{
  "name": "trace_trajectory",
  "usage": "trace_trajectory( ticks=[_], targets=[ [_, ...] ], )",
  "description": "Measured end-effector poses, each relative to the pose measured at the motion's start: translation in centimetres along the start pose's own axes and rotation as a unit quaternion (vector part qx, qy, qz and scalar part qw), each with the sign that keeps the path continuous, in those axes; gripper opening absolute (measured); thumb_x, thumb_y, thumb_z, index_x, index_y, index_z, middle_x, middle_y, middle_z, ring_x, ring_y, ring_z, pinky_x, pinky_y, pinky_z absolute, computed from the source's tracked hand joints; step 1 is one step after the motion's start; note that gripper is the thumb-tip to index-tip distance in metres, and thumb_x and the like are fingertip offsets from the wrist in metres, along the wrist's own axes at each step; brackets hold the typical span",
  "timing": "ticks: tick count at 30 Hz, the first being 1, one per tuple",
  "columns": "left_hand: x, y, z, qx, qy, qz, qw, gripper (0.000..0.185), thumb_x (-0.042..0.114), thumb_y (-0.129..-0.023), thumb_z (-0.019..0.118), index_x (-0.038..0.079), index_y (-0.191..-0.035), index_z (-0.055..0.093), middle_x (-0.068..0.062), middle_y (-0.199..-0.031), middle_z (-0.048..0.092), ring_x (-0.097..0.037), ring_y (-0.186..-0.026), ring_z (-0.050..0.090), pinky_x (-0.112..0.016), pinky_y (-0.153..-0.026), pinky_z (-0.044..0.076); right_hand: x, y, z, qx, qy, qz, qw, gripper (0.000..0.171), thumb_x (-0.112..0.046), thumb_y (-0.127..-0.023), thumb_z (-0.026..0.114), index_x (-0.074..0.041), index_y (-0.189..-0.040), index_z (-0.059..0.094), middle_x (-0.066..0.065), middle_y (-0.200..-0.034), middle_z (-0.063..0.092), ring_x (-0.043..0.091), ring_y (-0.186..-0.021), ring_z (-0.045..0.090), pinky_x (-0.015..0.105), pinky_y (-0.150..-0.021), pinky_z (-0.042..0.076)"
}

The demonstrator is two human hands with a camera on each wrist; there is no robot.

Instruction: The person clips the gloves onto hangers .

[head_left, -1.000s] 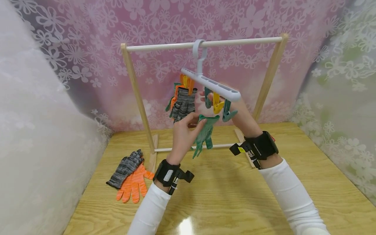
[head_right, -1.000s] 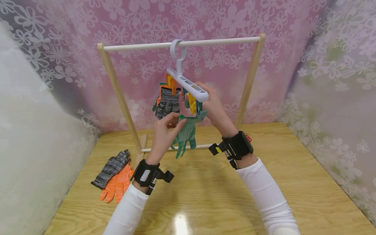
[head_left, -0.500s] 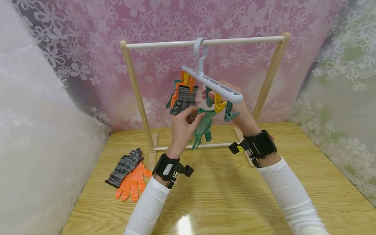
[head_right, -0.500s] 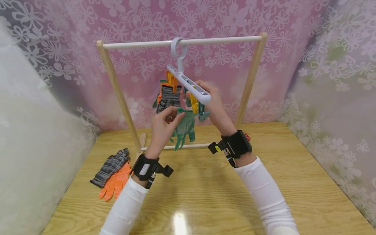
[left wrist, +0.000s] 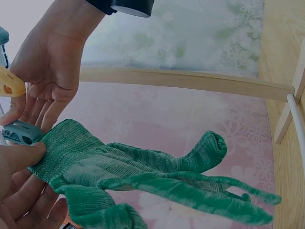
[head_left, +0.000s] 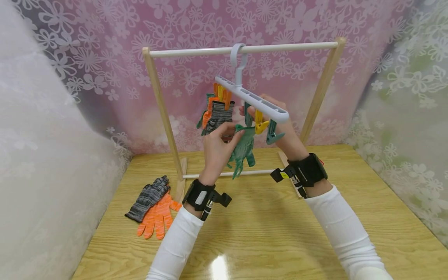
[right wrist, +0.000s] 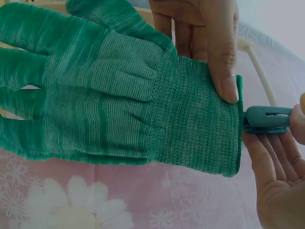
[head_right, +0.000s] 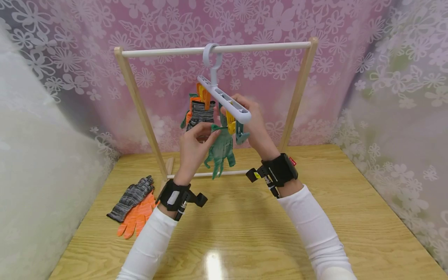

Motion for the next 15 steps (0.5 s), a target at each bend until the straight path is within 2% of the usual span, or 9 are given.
trace_trajectory(
  ticks=[2,3,9,15],
  targets=[
    [0.02,-0.07,0.01,0.004,0.002,-0.001,1.0000,0.024,0.023,-0.093,0.077,0.006,-0.110,0.075,-0.011,-0.094,0.077,-0.019,-0.081,0.074,-0.025,-0.074,0.060,-0.08,-0.04,0.03,0.004,-0.002,0.000,1.000,0.023,-0.018,-0.094,0.075,-0.004,-0.085,0.060,0.011,-0.095,0.074,0.022,-0.093,0.075,0.030,-0.083,0.052],
    [0.03,-0.12,0.02,0.006,0.002,0.000,1.0000,0.024,0.023,-0.093,0.077,0.006,-0.110,0.075,-0.011,-0.095,0.078,-0.019,-0.082,0.075,-0.025,-0.073,0.060,-0.08,-0.05,0.10,0.004,-0.017,0.004,1.000,0.023,-0.018,-0.094,0.075,-0.003,-0.085,0.060,0.012,-0.096,0.074,0.024,-0.093,0.075,0.031,-0.086,0.053],
    [0.26,-0.17,0.04,0.009,0.007,0.004,0.9999,0.023,0.023,-0.093,0.077,0.007,-0.110,0.074,-0.011,-0.094,0.078,-0.019,-0.082,0.075,-0.025,-0.073,0.059,-0.28,0.01,0.37,0.003,-0.030,0.008,1.000,0.029,-0.024,-0.092,0.078,-0.001,-0.088,0.060,0.018,-0.099,0.073,0.026,-0.094,0.075,0.038,-0.092,0.057],
    [0.53,-0.28,0.03,0.013,0.009,0.012,0.9998,0.020,0.020,-0.094,0.075,0.009,-0.111,0.074,-0.012,-0.096,0.078,-0.020,-0.083,0.075,-0.027,-0.074,0.060,-0.39,-0.01,0.52,0.017,-0.053,0.006,0.998,0.040,-0.036,-0.083,0.084,-0.004,-0.086,0.061,0.012,-0.094,0.073,0.023,-0.090,0.076,0.035,-0.087,0.059]
  ],
)
Point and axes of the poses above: each hand's wrist, its own y-axis away from the middle knuckle, its own z-axis out of the palm, x = y × z, the point moved 6 cm from there along -y, towards the middle knuckle
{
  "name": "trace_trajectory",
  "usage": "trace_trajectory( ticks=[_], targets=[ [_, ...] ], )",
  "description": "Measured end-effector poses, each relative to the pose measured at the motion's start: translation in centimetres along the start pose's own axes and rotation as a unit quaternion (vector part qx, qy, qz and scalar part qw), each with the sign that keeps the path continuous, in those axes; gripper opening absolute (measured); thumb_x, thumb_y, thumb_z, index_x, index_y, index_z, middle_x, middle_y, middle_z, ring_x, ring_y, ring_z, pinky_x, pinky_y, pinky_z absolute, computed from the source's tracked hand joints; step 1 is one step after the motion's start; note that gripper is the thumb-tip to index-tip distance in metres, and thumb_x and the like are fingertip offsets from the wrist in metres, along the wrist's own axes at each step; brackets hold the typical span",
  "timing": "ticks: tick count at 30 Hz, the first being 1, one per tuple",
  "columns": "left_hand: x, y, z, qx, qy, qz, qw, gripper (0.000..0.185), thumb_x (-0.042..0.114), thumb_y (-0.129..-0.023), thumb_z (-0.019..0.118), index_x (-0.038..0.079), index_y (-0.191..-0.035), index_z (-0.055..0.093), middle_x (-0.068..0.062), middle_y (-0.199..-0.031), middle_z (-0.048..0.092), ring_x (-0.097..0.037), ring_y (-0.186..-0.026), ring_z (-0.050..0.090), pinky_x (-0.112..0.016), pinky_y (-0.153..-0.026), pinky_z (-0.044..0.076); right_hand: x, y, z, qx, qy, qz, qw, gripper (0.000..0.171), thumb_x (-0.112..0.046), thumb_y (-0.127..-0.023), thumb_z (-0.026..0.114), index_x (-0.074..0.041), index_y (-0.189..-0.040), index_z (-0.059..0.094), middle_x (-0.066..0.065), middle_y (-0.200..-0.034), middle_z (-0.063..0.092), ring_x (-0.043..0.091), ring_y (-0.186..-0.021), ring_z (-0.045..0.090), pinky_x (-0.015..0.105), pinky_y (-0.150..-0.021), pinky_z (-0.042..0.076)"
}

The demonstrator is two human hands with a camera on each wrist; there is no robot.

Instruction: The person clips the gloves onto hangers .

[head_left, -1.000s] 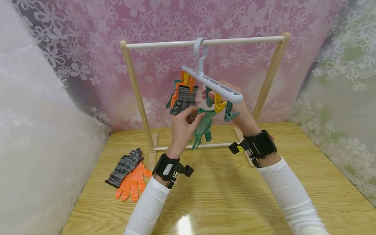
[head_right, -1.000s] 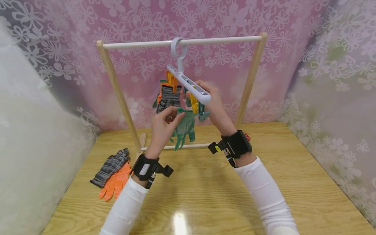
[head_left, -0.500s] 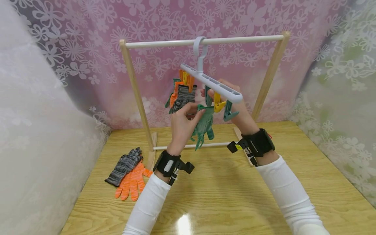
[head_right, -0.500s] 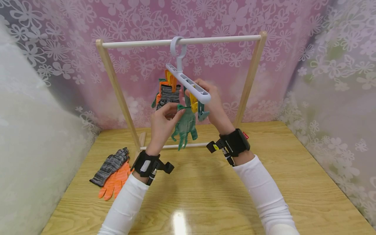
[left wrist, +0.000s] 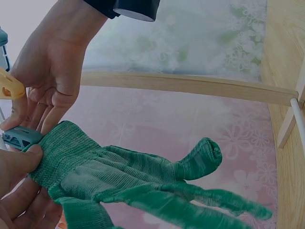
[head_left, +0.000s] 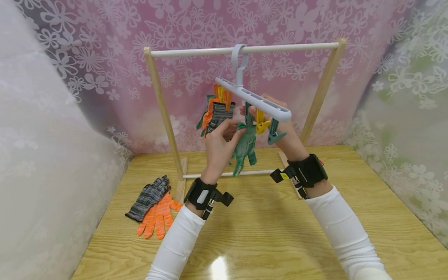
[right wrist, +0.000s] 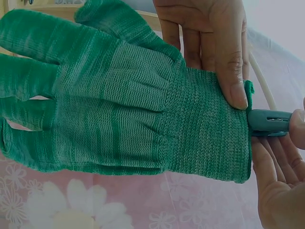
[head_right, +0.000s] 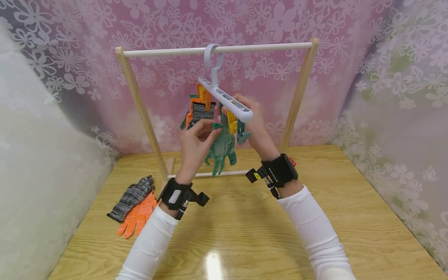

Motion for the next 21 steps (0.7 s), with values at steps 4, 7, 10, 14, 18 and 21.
trace_trajectory(
  ticks=[4,7,10,14,18,21],
  targets=[
    [0.0,-0.1,0.0,0.003,0.000,0.003,1.0000,0.020,0.018,-0.094,0.075,0.008,-0.111,0.074,-0.013,-0.096,0.078,-0.021,-0.082,0.075,-0.028,-0.073,0.061,0.1,0.0,0.0,0.011,-0.028,0.006,1.000,0.039,-0.037,-0.079,0.087,-0.006,-0.085,0.064,0.007,-0.091,0.074,0.019,-0.087,0.076,0.029,-0.083,0.058],
    [0.0,-0.2,0.1,0.006,0.002,0.005,1.0000,0.020,0.018,-0.093,0.076,0.007,-0.110,0.073,-0.012,-0.096,0.078,-0.021,-0.082,0.075,-0.028,-0.073,0.060,-0.2,0.0,0.1,0.012,-0.051,0.010,0.999,0.039,-0.036,-0.076,0.089,-0.006,-0.087,0.068,0.006,-0.091,0.075,0.018,-0.087,0.076,0.027,-0.083,0.056],
    [0.0,-0.3,0.0,0.006,0.003,0.004,1.0000,0.021,0.019,-0.093,0.076,0.006,-0.109,0.073,-0.012,-0.095,0.078,-0.021,-0.082,0.075,-0.028,-0.074,0.060,-0.5,0.1,0.5,0.009,-0.074,0.010,0.997,0.040,-0.036,-0.073,0.091,-0.005,-0.088,0.070,0.007,-0.091,0.076,0.018,-0.087,0.076,0.028,-0.087,0.056],
    [-0.1,-0.4,0.1,0.004,0.010,0.000,0.9999,0.020,0.018,-0.094,0.075,0.006,-0.109,0.073,-0.012,-0.096,0.078,-0.021,-0.083,0.075,-0.028,-0.076,0.061,-0.7,0.1,0.8,-0.009,-0.116,0.024,0.993,0.035,-0.029,-0.076,0.090,-0.002,-0.091,0.072,0.012,-0.096,0.076,0.022,-0.089,0.075,0.032,-0.088,0.057],
    [-0.2,-0.4,0.2,0.006,0.013,-0.006,0.9999,0.016,0.015,-0.095,0.073,0.007,-0.109,0.073,-0.012,-0.096,0.078,-0.021,-0.084,0.075,-0.029,-0.076,0.061,-0.8,0.1,1.1,-0.010,-0.169,0.053,0.984,0.031,-0.026,-0.077,0.089,-0.003,-0.090,0.073,0.013,-0.095,0.074,0.024,-0.089,0.074,0.033,-0.087,0.058],
    [-0.2,-0.3,0.3,0.008,0.015,-0.013,0.9998,0.015,0.012,-0.096,0.072,0.008,-0.110,0.074,-0.010,-0.097,0.077,-0.020,-0.084,0.074,-0.029,-0.076,0.060,-1.2,0.2,1.2,0.008,-0.143,0.045,0.989,0.036,-0.032,-0.074,0.091,-0.004,-0.084,0.070,0.009,-0.089,0.074,0.020,-0.086,0.075,0.030,-0.086,0.057]
  ],
)
Point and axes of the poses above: each hand's wrist, its own y-axis away from the middle knuckle, its own z-axis out of the palm, x = y × z, the point moved 6 cm from there along -y, towards the middle knuckle
